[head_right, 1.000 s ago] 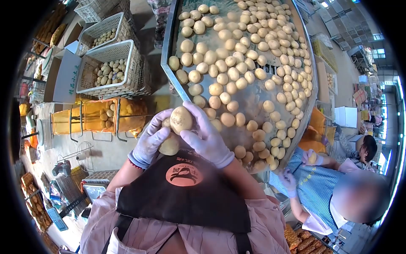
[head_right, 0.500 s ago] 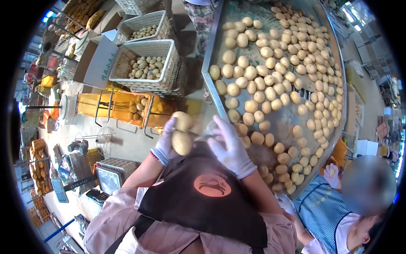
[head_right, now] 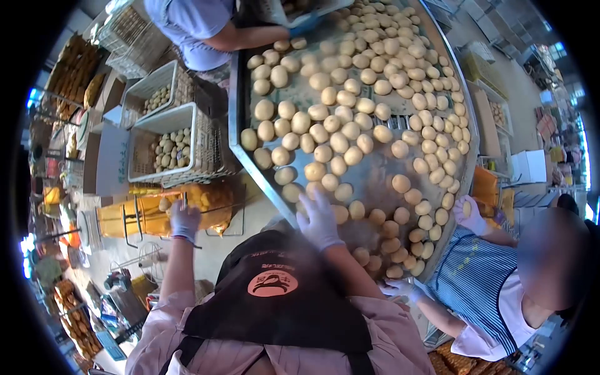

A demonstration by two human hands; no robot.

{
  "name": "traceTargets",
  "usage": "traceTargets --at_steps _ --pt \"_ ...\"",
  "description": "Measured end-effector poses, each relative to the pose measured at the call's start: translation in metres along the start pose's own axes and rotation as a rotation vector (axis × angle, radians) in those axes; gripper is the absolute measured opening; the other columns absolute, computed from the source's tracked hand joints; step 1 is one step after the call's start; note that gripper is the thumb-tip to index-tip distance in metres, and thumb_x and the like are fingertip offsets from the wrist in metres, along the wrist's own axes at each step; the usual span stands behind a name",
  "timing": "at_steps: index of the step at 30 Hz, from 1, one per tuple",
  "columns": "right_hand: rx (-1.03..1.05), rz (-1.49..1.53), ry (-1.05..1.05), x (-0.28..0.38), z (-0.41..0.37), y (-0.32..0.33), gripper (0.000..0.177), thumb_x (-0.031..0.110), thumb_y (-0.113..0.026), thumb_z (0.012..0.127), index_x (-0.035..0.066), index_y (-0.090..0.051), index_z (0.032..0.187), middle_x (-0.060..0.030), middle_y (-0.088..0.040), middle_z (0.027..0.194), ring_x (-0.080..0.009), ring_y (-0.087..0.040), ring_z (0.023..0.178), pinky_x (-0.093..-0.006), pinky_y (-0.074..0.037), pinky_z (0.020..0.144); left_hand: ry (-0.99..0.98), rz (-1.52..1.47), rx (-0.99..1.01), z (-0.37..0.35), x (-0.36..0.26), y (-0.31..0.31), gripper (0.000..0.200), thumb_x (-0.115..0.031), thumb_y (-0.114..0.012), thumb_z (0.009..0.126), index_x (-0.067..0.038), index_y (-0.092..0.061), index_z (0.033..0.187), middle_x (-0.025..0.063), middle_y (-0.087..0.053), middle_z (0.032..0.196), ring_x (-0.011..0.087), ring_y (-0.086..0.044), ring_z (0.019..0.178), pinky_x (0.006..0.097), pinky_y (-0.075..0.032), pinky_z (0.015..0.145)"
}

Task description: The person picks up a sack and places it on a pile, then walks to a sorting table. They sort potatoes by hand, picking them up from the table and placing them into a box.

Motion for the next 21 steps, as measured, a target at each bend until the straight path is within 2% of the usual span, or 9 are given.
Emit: traceTargets --at_steps 5,8,10,12,13,14,17,20,21 --pt "0.215 -0.194 0.150 -0.034 -0.010 0.024 0.034 0.016 -0.068 0.094 0.009 -0.070 0.127 -0.0189 -0.062 0.138 -0.0409 -0.065 0.116 -0.0461 -0.052 0.102 -0.622 0.318 0.523 -0.082 -0.146 -0.203 0.048 -0.012 -0.071 0.092 -0.003 -0.061 0.137 0.0242 -0.057 0.140 0.0402 -0.053 0.136 0.0470 -0.045 0.113" --pt "0.071 0.289 -0.438 -0.128 0.009 0.056 0.027 0.021 -0.064 0.099 0.012 -0.071 0.124 -0.0174 -0.068 0.131 -0.0380 -0.068 0.114 -0.0474 -0.054 0.098 -0.981 0.482 0.665 -0.074 -0.217 -0.285 0.051 -0.017 -0.072 0.092 -0.007 -0.061 0.141 0.0287 -0.055 0.143 0.0472 -0.054 0.134 0.0493 -0.046 0.112" --pt "-0.232 0.015 -0.267 -0.118 0.080 0.134 0.024 0.022 -0.064 0.101 0.012 -0.071 0.122 -0.0168 -0.073 0.117 -0.0353 -0.071 0.105 -0.0445 -0.057 0.092 -1.033 0.512 0.537 -0.027 -0.221 -0.334 0.052 -0.022 -0.073 0.093 -0.010 -0.061 0.142 0.0286 -0.056 0.142 0.0473 -0.055 0.131 0.0492 -0.048 0.110" --pt "-0.275 0.116 -0.331 -0.132 0.145 0.156 0.022 0.021 -0.065 0.101 0.012 -0.072 0.120 -0.0153 -0.072 0.117 -0.0341 -0.071 0.105 -0.0438 -0.057 0.090 -0.812 0.584 0.563 0.013 -0.212 -0.387 0.054 -0.025 -0.074 0.094 -0.014 -0.060 0.145 0.0276 -0.056 0.143 0.0452 -0.056 0.131 0.0490 -0.048 0.109" --pt "-0.255 0.179 -0.296 -0.128 0.180 0.158 0.024 0.022 -0.065 0.100 0.012 -0.072 0.121 -0.0153 -0.072 0.116 -0.0336 -0.071 0.104 -0.0434 -0.058 0.089 -0.543 0.474 0.660 0.025 -0.191 -0.414 0.056 -0.036 -0.073 0.094 -0.017 -0.060 0.146 0.0255 -0.057 0.143 0.0435 -0.057 0.131 0.0506 -0.046 0.111" --pt "-0.234 0.244 -0.258 -0.125 0.214 0.152 0.026 0.024 -0.066 0.099 0.012 -0.071 0.121 -0.0153 -0.072 0.115 -0.0331 -0.071 0.103 -0.0430 -0.058 0.088 -0.595 0.740 0.564 0.022 -0.191 -0.430 0.057 -0.047 -0.069 0.094 -0.016 -0.065 0.141 0.0233 -0.057 0.145 0.0407 -0.056 0.134 0.0532 -0.041 0.115" --pt "-0.258 0.017 -0.063 -0.110 0.281 0.098 0.030 0.027 -0.069 0.094 0.015 -0.072 0.121 -0.0138 -0.065 0.133 -0.0376 -0.064 0.118 -0.0493 -0.053 0.096 -0.731 0.914 0.568 -0.011 -0.200 -0.447 0.052 -0.052 -0.068 0.093 -0.012 -0.074 0.126 0.0200 -0.059 0.143 0.0378 -0.053 0.135 0.0555 -0.035 0.118" --pt "-0.234 -0.341 -0.041 -0.087 0.266 0.050 0.037 0.029 -0.072 0.089 0.021 -0.074 0.125 -0.0065 -0.057 0.148 -0.0437 -0.051 0.135 -0.0581 -0.043 0.108 -0.729 0.916 0.624 -0.055 -0.199 -0.433 0.046 -0.050 -0.070 0.091 -0.016 -0.076 0.121 0.0163 -0.056 0.142 0.0437 -0.054 0.125 0.0559 -0.045 0.107" --pt "-0.172 -0.332 0.001 -0.092 0.255 0.039 0.041 0.027 -0.072 0.087 0.022 -0.073 0.128 -0.0041 -0.058 0.146 -0.0430 -0.049 0.137 -0.0597 -0.039 0.112 -0.837 0.921 0.687 -0.071 -0.200 -0.428 0.045 -0.048 -0.070 0.091 -0.016 -0.076 0.122 0.0176 -0.058 0.141 0.0431 -0.056 0.124 0.0545 -0.046 0.106"
Point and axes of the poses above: each hand's wrist, its own z-axis towards the middle knuckle, its own y-axis out of the back of the hand, x = y × z, the point moved 8 cm from there along z, towards the middle knuckle
